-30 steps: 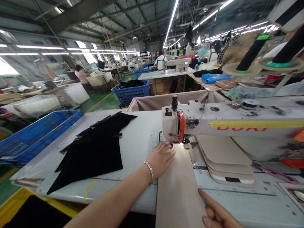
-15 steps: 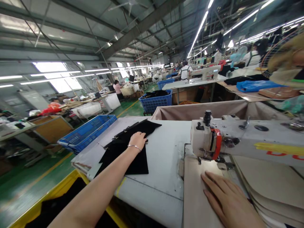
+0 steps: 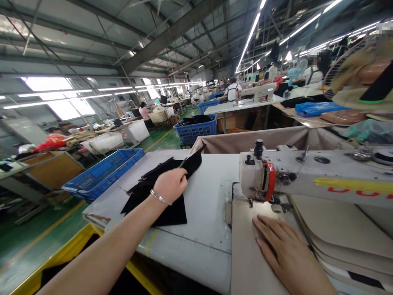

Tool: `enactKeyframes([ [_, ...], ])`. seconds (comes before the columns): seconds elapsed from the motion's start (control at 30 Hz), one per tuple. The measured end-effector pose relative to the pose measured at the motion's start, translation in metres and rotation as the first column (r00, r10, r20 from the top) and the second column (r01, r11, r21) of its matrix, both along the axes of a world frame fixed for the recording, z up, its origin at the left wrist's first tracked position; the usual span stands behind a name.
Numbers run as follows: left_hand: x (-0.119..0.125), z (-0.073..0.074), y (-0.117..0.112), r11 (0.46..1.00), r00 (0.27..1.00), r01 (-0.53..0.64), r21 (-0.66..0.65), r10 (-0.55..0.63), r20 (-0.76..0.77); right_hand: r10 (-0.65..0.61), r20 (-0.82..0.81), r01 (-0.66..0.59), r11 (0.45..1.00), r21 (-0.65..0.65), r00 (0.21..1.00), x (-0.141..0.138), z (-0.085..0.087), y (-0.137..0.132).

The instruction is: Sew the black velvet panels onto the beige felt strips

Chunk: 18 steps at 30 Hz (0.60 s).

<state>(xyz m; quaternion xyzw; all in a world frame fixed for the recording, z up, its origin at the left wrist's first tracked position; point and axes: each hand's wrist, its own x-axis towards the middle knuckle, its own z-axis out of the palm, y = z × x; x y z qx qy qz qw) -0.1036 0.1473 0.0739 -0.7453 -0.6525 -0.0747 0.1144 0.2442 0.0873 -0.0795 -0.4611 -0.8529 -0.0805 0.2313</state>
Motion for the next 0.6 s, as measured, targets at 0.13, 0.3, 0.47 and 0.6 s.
enactKeyframes([
  [0.13,0.059,-0.040,-0.045,0.760,0.811,0.574,-0.305,-0.476,0.340,-0.018,0.003,0.018,0.999,-0.034,1.000,-0.003,0.007,-0.002],
  [0.3,0.107,-0.082,-0.015,0.855,0.840,0.508,-0.108,-0.463,0.283,-0.008,0.003,0.009,0.994,-0.110,1.000,-0.003,0.018,-0.005],
  [0.47,0.116,-0.099,0.011,0.829,0.827,0.539,-0.149,-0.486,0.284,-0.009,-0.013,0.007,0.989,-0.148,1.000,-0.005,0.024,-0.007],
  [0.6,0.104,-0.104,-0.007,0.811,0.841,0.527,-0.256,-0.452,0.298,-0.024,-0.037,0.017,0.987,-0.162,0.999,-0.007,0.025,-0.008],
])
